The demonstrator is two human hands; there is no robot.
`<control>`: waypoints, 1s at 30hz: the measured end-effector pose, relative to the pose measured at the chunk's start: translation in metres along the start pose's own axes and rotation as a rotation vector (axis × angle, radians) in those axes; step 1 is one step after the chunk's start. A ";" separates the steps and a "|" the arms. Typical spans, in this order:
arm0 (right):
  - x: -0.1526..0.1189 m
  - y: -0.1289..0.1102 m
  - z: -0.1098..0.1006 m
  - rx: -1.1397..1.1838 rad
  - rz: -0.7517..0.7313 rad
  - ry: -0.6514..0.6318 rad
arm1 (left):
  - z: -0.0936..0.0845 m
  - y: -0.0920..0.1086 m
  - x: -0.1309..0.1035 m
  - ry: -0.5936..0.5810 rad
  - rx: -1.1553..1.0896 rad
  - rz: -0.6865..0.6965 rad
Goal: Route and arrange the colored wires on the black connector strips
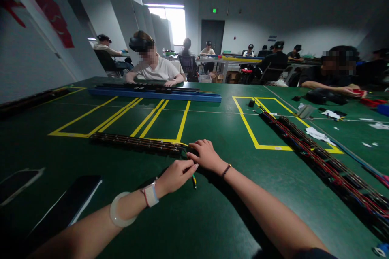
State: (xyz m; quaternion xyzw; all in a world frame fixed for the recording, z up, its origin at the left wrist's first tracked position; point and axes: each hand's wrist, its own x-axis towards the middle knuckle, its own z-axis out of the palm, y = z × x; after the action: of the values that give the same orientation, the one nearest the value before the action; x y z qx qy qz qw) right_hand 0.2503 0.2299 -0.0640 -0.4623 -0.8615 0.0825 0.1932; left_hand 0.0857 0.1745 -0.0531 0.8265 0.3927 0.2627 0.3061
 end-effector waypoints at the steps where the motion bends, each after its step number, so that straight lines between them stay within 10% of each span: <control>1: 0.001 0.001 -0.001 0.031 0.024 -0.022 | 0.000 0.000 0.000 -0.040 -0.155 -0.053; 8: 0.004 0.004 -0.001 0.138 0.100 -0.142 | 0.001 -0.008 0.006 -0.144 -0.958 -0.317; 18: 0.002 0.001 0.006 0.682 0.252 -0.027 | -0.003 -0.013 0.012 -0.162 -1.272 -0.537; 30: -0.019 -0.015 -0.001 -0.350 -0.301 0.135 | 0.006 -0.023 0.017 -0.036 -1.396 -0.557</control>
State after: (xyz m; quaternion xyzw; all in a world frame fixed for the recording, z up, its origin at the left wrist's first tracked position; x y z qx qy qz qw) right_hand 0.2482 0.2057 -0.0632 -0.3596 -0.9070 -0.1290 0.1772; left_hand 0.0877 0.1984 -0.0704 0.3145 0.3242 0.3502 0.8206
